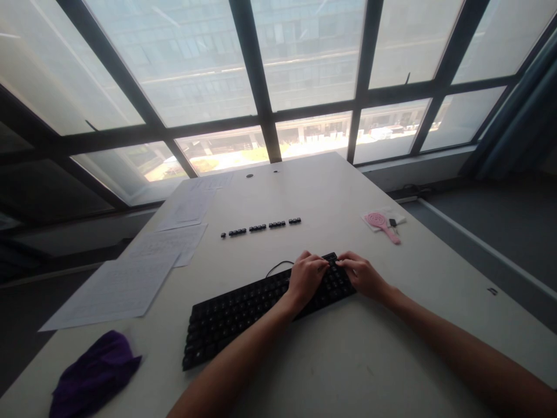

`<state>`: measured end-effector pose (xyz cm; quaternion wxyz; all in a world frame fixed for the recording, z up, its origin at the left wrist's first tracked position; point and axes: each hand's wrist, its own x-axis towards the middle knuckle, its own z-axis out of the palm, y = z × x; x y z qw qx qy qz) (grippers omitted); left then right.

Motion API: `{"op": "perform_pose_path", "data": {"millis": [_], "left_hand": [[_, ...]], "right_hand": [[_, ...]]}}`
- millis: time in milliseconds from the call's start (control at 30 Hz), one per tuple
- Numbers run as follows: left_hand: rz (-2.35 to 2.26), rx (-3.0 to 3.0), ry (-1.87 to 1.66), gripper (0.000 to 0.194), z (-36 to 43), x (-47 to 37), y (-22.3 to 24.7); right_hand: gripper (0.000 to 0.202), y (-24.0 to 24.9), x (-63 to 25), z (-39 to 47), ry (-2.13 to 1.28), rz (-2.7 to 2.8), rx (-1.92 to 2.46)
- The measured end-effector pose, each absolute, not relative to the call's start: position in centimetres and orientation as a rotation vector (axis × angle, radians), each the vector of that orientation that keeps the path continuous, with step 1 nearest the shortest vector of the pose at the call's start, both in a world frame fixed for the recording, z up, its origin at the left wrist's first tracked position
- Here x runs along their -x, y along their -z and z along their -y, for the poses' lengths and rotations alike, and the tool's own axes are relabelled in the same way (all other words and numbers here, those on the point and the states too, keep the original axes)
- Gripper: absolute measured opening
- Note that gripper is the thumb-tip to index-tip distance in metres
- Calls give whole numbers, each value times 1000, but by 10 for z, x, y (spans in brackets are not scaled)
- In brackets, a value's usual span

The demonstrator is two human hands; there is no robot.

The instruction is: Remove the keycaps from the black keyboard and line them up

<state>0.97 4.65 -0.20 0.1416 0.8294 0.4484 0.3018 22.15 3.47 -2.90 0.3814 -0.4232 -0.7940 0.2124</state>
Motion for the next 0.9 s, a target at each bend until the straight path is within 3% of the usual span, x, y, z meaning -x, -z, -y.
{"op": "perform_pose_path", "data": {"millis": [533,900], "left_hand": [[-1272,-2387,-899,11,-48,-10,4],[-1352,-2594,-840,20,-41,-12,-4]], "right_hand": [[30,33,-223,-37,-484,2040,1067],[29,31,-222,-35,-515,2015,1094]]}}
